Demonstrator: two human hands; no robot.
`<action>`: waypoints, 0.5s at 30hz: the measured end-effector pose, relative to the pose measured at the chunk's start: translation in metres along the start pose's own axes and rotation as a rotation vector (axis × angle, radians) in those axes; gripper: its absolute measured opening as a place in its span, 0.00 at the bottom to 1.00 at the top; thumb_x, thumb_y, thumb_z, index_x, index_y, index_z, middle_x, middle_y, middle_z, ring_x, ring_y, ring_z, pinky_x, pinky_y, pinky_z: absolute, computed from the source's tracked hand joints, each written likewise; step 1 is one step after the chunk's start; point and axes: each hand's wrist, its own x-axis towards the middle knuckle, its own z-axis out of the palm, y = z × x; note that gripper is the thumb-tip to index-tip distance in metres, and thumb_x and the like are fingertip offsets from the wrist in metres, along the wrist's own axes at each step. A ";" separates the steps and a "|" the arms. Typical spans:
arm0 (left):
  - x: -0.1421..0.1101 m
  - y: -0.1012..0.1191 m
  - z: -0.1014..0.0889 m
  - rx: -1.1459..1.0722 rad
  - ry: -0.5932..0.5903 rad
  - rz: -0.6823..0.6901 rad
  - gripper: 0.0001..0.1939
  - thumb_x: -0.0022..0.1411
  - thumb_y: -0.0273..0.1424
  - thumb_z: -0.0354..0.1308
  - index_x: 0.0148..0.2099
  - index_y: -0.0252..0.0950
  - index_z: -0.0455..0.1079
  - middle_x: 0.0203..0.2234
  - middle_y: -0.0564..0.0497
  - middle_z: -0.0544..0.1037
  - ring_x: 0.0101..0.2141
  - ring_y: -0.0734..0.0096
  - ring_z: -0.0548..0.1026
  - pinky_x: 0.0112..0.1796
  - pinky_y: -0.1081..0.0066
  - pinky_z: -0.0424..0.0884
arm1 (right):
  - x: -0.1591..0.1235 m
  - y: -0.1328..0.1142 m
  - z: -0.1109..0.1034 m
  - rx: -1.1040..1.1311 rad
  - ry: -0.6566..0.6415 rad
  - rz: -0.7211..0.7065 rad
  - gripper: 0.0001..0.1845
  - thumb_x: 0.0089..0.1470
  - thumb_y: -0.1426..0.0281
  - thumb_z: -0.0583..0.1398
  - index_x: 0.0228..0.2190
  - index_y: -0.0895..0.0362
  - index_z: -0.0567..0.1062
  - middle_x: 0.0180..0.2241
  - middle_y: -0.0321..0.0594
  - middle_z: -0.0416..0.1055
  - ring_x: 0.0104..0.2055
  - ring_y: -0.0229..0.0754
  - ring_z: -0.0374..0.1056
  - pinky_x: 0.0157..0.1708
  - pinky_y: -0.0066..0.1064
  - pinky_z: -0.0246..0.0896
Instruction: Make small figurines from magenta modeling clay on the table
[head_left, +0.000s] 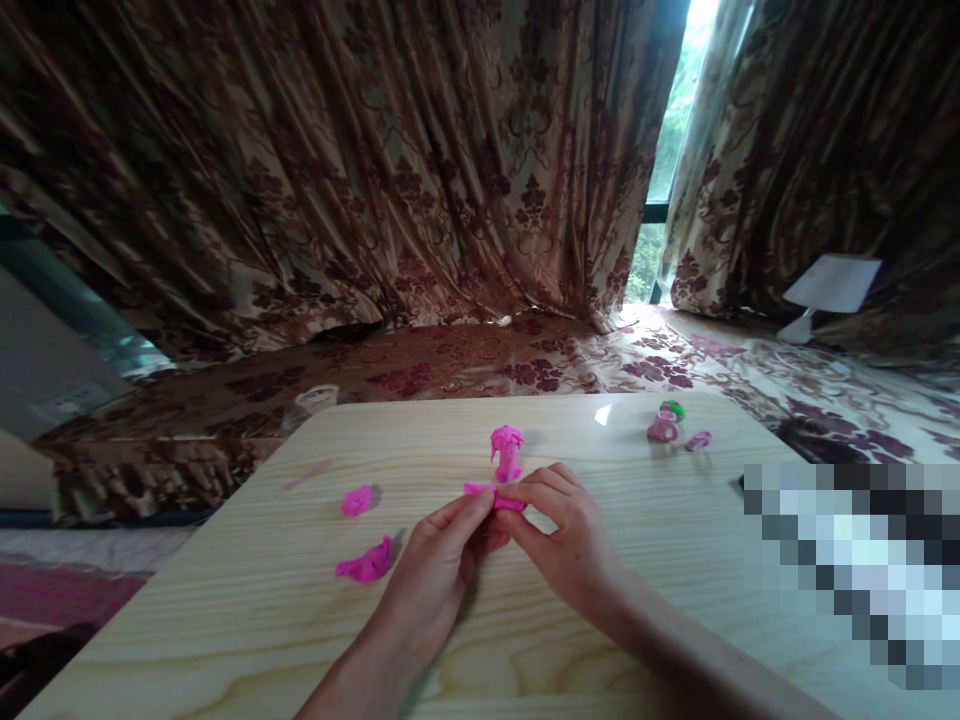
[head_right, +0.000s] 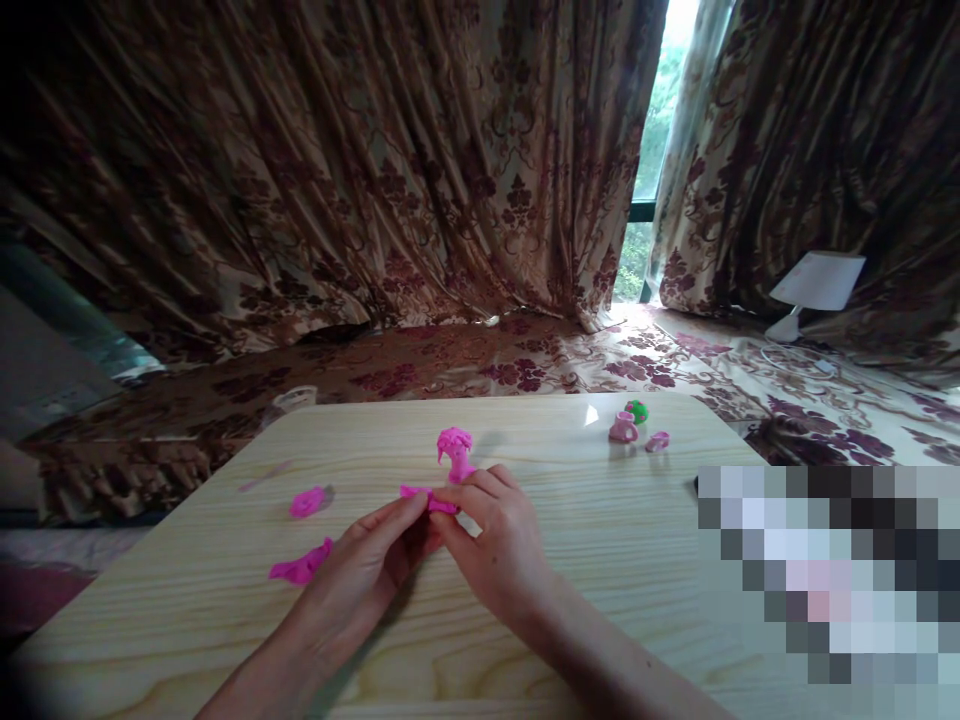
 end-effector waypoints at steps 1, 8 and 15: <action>-0.001 -0.001 -0.001 -0.002 0.021 0.014 0.07 0.52 0.32 0.62 0.32 0.34 0.76 0.27 0.49 0.77 0.30 0.74 0.71 0.36 0.73 0.68 | 0.000 -0.002 -0.001 -0.007 -0.016 -0.006 0.09 0.51 0.72 0.60 0.35 0.52 0.76 0.32 0.39 0.69 0.38 0.42 0.63 0.40 0.35 0.61; -0.043 -0.012 0.021 0.066 0.007 0.028 0.09 0.53 0.33 0.61 0.34 0.34 0.76 0.32 0.47 0.78 0.36 0.67 0.73 0.44 0.66 0.66 | 0.006 -0.027 -0.015 0.108 -0.053 0.046 0.21 0.60 0.69 0.48 0.54 0.55 0.60 0.50 0.45 0.62 0.53 0.41 0.59 0.52 0.38 0.56; -0.055 0.014 0.053 -0.478 -0.208 -0.024 0.28 0.61 0.46 0.42 0.55 0.36 0.65 0.54 0.45 0.67 0.58 0.58 0.57 0.57 0.60 0.51 | -0.001 -0.062 -0.005 -0.226 -0.179 -0.206 0.35 0.54 0.63 0.52 0.59 0.66 0.49 0.63 0.50 0.41 0.65 0.50 0.34 0.62 0.49 0.29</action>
